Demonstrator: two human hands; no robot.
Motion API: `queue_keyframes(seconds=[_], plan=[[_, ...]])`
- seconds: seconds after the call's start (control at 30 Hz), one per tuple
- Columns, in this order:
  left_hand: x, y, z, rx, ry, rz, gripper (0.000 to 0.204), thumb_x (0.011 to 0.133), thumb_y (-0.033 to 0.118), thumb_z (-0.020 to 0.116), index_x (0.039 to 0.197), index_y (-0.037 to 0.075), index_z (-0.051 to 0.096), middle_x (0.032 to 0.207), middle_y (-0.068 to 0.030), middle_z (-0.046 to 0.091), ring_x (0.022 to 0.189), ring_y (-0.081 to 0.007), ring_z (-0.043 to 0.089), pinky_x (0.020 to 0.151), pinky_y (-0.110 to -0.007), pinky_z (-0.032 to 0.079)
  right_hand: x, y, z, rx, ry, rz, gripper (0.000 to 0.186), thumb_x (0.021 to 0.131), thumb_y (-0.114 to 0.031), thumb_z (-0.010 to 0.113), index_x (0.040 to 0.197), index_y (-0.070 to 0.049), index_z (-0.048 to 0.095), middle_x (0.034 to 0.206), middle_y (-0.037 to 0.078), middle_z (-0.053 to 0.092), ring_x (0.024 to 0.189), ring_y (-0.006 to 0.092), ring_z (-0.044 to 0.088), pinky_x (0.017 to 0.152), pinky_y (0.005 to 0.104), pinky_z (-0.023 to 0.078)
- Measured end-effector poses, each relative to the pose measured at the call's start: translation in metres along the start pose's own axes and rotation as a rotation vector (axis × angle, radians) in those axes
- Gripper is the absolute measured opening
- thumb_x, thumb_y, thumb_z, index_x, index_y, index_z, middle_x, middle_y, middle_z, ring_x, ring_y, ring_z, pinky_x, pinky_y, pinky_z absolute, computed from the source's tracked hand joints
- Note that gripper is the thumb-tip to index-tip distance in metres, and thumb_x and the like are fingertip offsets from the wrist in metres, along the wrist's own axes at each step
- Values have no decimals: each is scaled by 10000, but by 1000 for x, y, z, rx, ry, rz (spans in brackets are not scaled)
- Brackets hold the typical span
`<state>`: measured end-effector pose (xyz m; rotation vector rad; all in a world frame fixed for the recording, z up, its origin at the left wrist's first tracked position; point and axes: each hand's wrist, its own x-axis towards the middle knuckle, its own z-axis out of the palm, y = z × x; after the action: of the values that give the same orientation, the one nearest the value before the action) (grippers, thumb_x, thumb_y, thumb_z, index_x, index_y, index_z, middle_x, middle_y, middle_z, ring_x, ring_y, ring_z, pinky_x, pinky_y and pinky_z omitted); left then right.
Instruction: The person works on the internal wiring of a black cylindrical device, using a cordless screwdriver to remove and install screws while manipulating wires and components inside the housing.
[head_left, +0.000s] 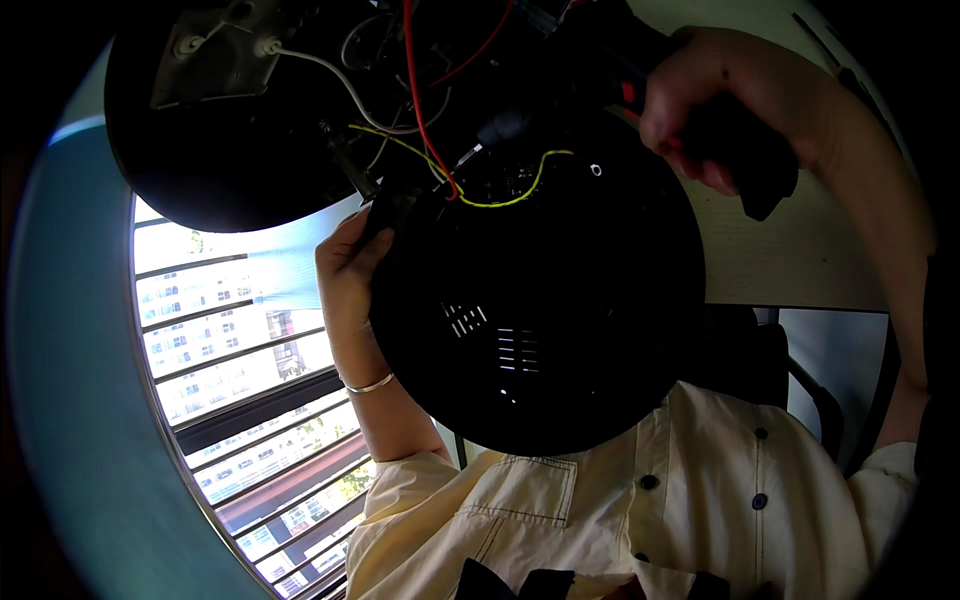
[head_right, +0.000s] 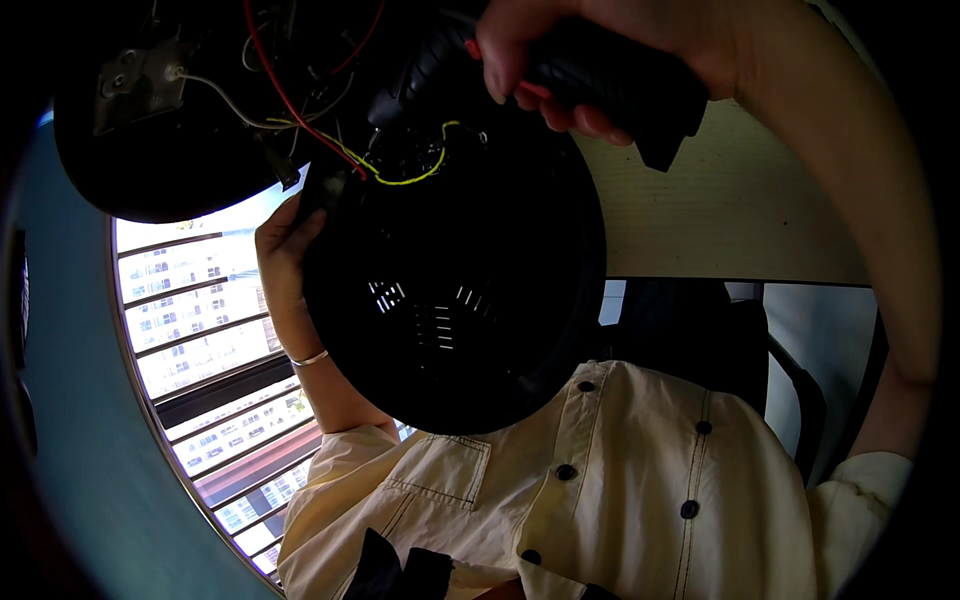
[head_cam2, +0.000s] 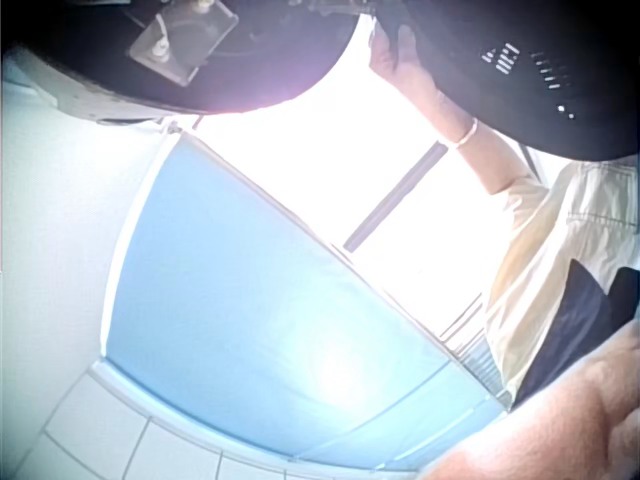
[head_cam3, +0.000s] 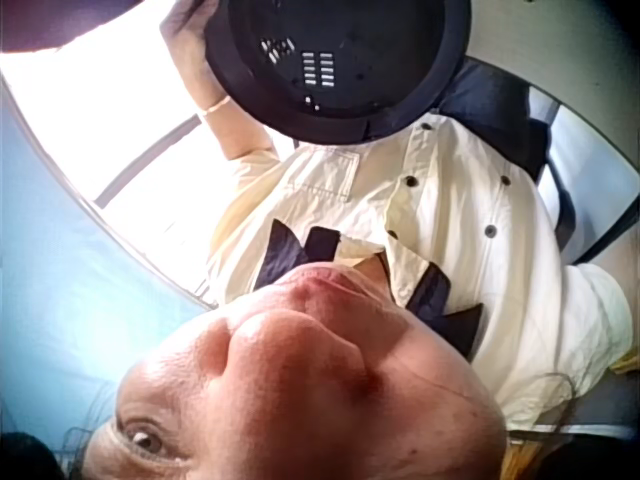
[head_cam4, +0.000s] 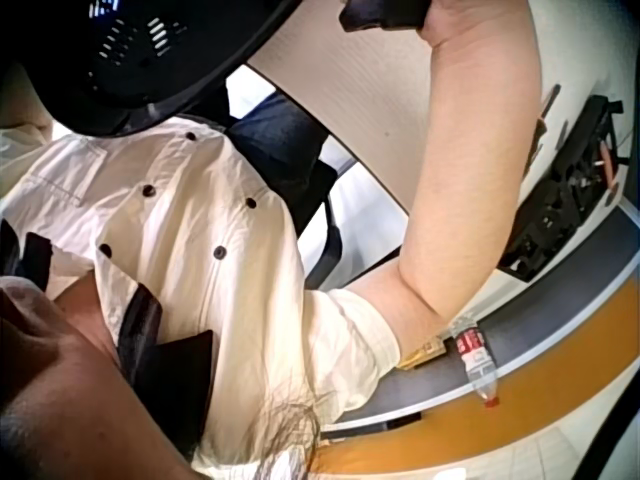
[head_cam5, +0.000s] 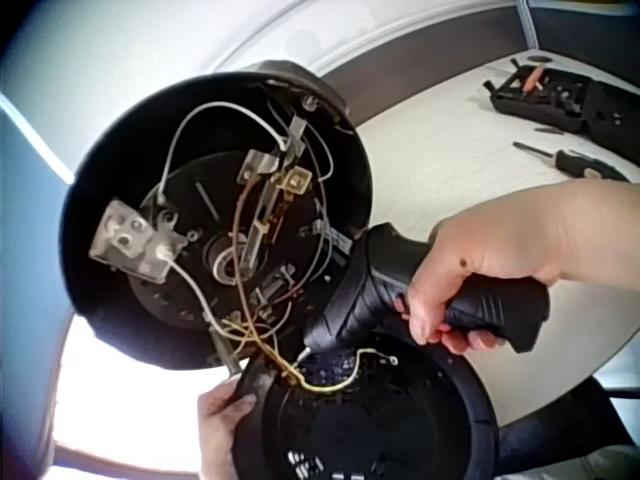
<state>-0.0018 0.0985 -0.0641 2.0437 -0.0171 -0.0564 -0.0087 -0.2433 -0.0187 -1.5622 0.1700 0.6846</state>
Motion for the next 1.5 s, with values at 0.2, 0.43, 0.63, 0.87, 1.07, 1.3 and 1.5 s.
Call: queue_keyframes(seconds=[0.2, 0.43, 0.63, 0.87, 1.07, 1.3, 1.5], plan=[[2, -5, -3, -15, -5, -1, 297, 743, -101, 562, 1021, -27, 633, 919, -81, 644, 824, -147, 612, 748, -213, 475, 0, -1, -2, -77, -46, -90, 170, 626, -132, 596, 635, 37, 573, 509, 113, 535, 338, 128, 491, 312, 210, 402], [0, -2, -1, -2, -7, 12, 298, 746, -103, 560, 1026, -27, 629, 889, -86, 654, 797, -141, 618, 727, -208, 482, 0, 0, 2, 33, 31, 17, 209, 617, -172, 602, 663, 28, 567, 535, 101, 531, 368, 115, 488, 315, 200, 396], [1, 4, 3, -13, -15, 26, 295, 753, -106, 550, 1026, -27, 629, 880, -88, 658, 782, -139, 620, 716, -207, 484, -4, 1, 1, 80, 48, 48, 231, 618, -189, 604, 675, 33, 574, 542, 102, 533, 370, 115, 487, 318, 203, 400], [-2, 2, -2, -20, 2, 4, 297, 751, -104, 548, 1029, -31, 625, 884, -88, 656, 783, -136, 617, 717, -206, 477, -1, -2, 5, -113, -30, -103, 199, 638, -167, 596, 606, 29, 582, 503, 99, 543, 357, 123, 502, 324, 213, 401], [-4, 3, -2, -33, -5, -4, 289, 757, -94, 537, 1028, -41, 620, 887, -93, 654, 781, -138, 614, 720, -204, 471, -3, -4, 6, -206, -53, -157, 198, 617, -169, 621, 629, 24, 578, 514, 94, 546, 373, 127, 509, 355, 232, 411], [-8, 13, 0, -118, -17, -45, 278, 764, -81, 532, 1026, -42, 620, 848, -96, 659, 725, -145, 625, 675, -211, 483, -13, -4, 14, -239, 38, -213, 272, 576, -180, 663, 728, 25, 568, 555, 94, 551, 406, 138, 514, 393, 248, 418], [-10, 4, -7, -169, -88, -32, 296, 770, -55, 568, 1064, -41, 602, 889, -105, 656, 767, -147, 626, 700, -214, 486, -35, 5, 12, -221, 203, -232, 346, 572, -181, 683, 817, 32, 565, 624, 98, 572, 434, 143, 523, 402, 249, 417]])
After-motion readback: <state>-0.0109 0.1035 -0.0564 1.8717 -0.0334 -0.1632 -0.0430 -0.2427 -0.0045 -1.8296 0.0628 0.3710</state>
